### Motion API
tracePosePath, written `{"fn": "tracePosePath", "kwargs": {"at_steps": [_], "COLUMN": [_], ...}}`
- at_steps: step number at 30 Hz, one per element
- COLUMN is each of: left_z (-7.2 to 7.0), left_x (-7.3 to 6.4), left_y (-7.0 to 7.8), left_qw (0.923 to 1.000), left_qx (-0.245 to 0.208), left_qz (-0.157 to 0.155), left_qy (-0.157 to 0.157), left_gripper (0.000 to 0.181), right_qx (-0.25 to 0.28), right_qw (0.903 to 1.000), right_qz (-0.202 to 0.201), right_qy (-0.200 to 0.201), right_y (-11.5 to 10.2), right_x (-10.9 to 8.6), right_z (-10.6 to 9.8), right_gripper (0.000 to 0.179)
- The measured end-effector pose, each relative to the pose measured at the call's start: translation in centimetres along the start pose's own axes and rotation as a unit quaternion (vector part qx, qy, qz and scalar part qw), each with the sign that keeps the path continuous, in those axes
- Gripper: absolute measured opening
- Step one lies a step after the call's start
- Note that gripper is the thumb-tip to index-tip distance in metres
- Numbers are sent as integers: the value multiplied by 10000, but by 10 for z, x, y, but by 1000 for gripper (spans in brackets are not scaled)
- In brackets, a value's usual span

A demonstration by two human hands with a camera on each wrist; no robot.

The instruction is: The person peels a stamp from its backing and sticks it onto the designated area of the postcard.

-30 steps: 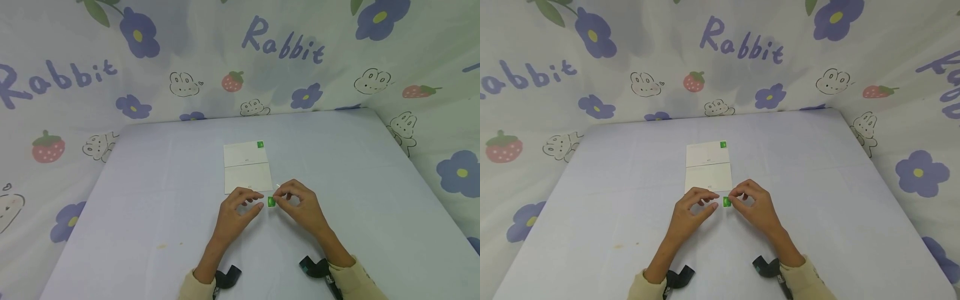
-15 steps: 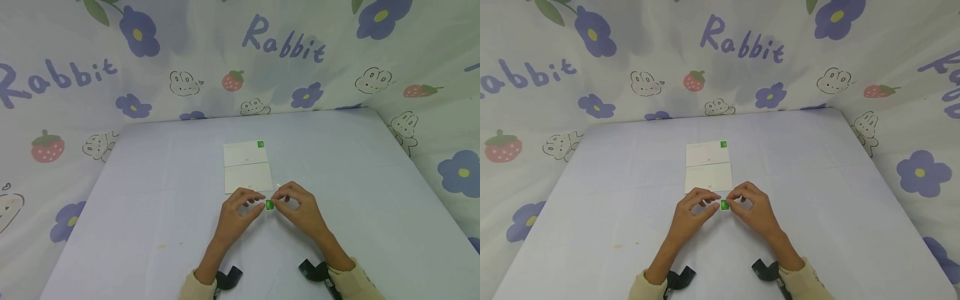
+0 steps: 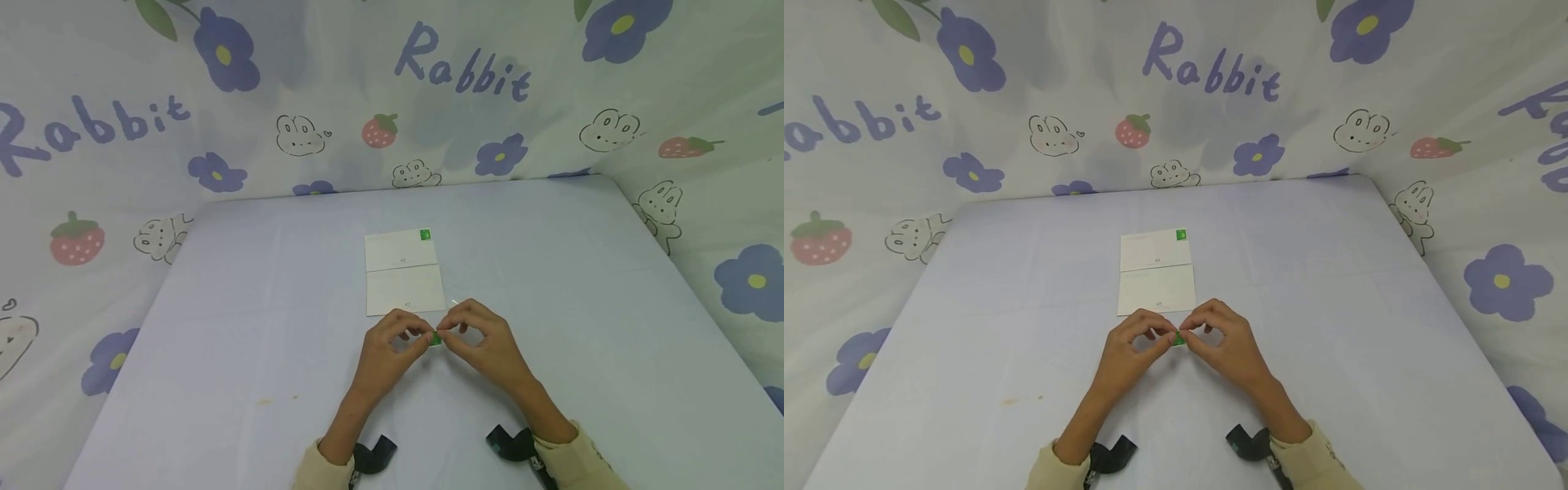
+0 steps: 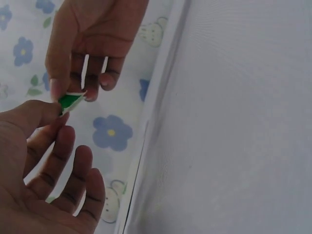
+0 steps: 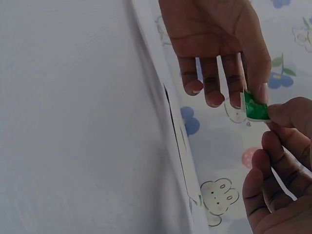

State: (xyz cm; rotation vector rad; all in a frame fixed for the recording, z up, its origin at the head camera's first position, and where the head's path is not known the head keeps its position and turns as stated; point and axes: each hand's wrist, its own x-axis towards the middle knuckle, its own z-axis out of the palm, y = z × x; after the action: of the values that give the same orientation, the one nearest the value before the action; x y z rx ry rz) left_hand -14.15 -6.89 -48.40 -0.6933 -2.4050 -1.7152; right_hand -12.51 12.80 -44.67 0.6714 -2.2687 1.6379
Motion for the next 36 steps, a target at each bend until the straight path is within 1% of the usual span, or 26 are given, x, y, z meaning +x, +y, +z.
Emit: {"fn": "tracePosePath", "kwargs": {"at_steps": [5, 8, 11, 15, 18, 20, 23, 25, 27, 30, 33, 36], "left_z": [1, 0, 0, -1, -1, -2, -6, -7, -7, -3, -1, -1], "left_x": [1, 2, 2, 2, 2, 3, 4, 5, 5, 2, 1, 0], "left_y": [1, 0, -1, -1, 1, 10, 27, 36, 32, 17, 4, 0], "left_qw": [10000, 9997, 9988, 9972, 9959, 9953, 9943, 9942, 9940, 9942, 9944, 9943], "left_qx": [8, 104, 207, 281, 283, 276, 284, 296, 298, 334, 377, 421], "left_qz": [43, 168, 343, 538, 652, 674, 733, 719, 717, 650, 601, 619], "left_qy": [70, 157, 277, 427, 553, 631, 721, 743, 766, 784, 778, 763], "left_gripper": [3, 6, 11, 17, 17, 17, 18, 19, 19, 18, 17, 16], "right_qx": [-33, -59, 42, 211, 215, 244, 400, 498, 575, 737, 1053, 1493], "right_qw": [10000, 9999, 9996, 9971, 9935, 9896, 9823, 9769, 9719, 9633, 9541, 9425], "right_qz": [-66, -4, 223, 722, 1114, 1415, 1792, 2010, 2177, 2427, 2615, 2808], "right_qy": [21, 93, 152, 148, 32, -114, -379, -535, -683, -876, -1013, -1031], "right_y": [-1, 0, 1, 2, 2, 2, 18, 28, 38, 39, 39, 38], "right_x": [0, 1, 1, 1, 1, 1, -2, -4, -7, -7, -7, -6], "right_z": [-1, -3, -5, -8, -9, -9, -7, -5, -4, -4, -5, -6], "right_gripper": [21, 21, 17, 9, 4, 5, 10, 15, 20, 29, 33, 35]}}
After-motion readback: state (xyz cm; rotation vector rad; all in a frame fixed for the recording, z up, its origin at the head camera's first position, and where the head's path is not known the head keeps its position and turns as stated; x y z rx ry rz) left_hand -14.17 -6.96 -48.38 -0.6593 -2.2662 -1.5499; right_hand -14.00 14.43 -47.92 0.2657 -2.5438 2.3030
